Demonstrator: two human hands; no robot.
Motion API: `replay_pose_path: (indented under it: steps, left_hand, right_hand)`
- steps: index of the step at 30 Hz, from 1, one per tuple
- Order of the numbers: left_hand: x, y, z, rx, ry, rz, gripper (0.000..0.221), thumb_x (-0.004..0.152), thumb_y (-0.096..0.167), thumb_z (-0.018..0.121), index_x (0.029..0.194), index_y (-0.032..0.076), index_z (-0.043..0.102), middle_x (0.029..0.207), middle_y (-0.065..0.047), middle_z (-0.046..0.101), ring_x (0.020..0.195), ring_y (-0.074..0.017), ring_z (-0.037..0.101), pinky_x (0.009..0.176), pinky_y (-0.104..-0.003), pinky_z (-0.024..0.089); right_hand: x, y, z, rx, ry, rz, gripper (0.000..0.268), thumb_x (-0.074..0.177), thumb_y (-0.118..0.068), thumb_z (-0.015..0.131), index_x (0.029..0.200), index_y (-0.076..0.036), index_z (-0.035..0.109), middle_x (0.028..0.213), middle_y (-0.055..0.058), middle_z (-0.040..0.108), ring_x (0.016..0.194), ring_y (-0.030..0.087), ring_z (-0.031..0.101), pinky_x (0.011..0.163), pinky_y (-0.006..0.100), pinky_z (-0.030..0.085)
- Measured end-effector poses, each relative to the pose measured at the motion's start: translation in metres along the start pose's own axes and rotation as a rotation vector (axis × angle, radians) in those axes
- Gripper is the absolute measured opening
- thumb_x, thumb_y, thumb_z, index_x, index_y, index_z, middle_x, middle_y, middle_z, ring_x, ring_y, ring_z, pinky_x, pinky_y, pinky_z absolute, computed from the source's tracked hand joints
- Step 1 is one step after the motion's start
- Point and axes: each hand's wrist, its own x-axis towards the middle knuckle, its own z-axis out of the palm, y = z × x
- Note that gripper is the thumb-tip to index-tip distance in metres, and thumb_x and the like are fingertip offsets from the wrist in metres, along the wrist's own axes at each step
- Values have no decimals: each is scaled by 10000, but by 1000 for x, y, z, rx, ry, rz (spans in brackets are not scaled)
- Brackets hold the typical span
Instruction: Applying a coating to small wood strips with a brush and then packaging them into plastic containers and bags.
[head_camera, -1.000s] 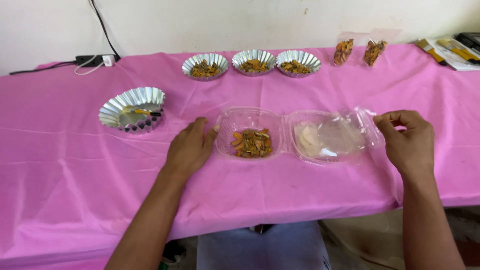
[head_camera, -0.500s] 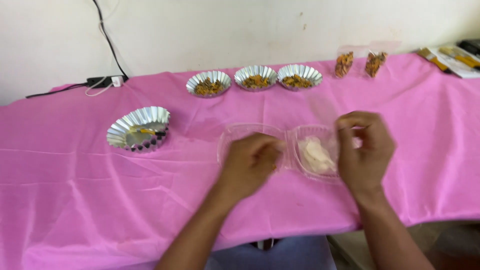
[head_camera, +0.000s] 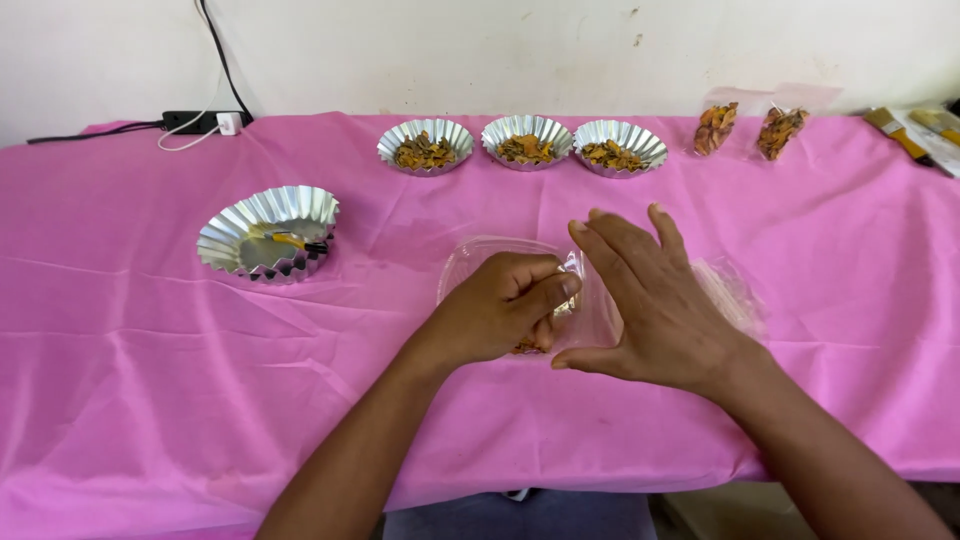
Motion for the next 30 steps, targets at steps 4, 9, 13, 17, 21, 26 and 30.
replay_pose_path:
  steps: [4,9,13,17,21,26,30]
  left_hand:
    - [1,-5,1,90,33,23,356,1008,313,544,727,95,527,610,-93,640,520,-157,644,511,-281,508]
    - [4,-21,6,-202,-117,154,283,1047,222,542,809,77,588,708,-36,593,625,-107,635,593,-247,576]
    - [2,-23,-2,-219,-211,211,266,1000,301,642,1021,41,692,714,-56,647,625,-119,631,560,-235,486]
    - [6,-31,-2,-200,-229,160,262,1037,224,572,1055,-3,701,681,-53,618,602,-102,552,567,-239,434]
    - [1,-20,1,-160,-202,159,254,997,125,555,756,68,609,638,-24,547,573,-85,480,538,-242,393]
    - [4,-24,6,-29,-37,85,366,991,253,609,667,107,522,570,-39,561,527,-83,501,513,-250,410]
    - [3,-23,10,-137,-12,111,373,941,267,699,661,82,536,563,-32,479,496,-100,450,465,-257,377]
  right_hand:
    - [-4,-2,6,101,2,33,1177,717,-665,832,1553,-13,319,1433,174,537,1334,354,524,1232,648,187]
    - [-12,-3,5,133,155,-40,1154,728,-642,857,1557,-44,323,1379,133,572,1285,319,557,1251,584,248]
    - [-14,0,9,113,169,-35,977,745,-601,833,1441,-36,444,1380,131,556,1259,312,562,1220,603,287]
    - [-12,-4,12,-27,173,-70,930,791,-636,805,1421,-22,503,1304,148,560,1221,304,554,1186,571,299]
    - [-12,-5,12,-111,144,-38,1020,776,-716,775,1469,-36,463,1285,149,560,1228,308,568,1185,566,295]
    - [-14,-6,10,-151,104,-3,1215,752,-822,687,1569,-6,310,1385,186,531,1289,351,525,1170,634,306]
    - [-15,-9,10,-82,125,0,1281,723,-829,715,1586,3,263,1401,203,515,1311,365,512,1188,649,292]
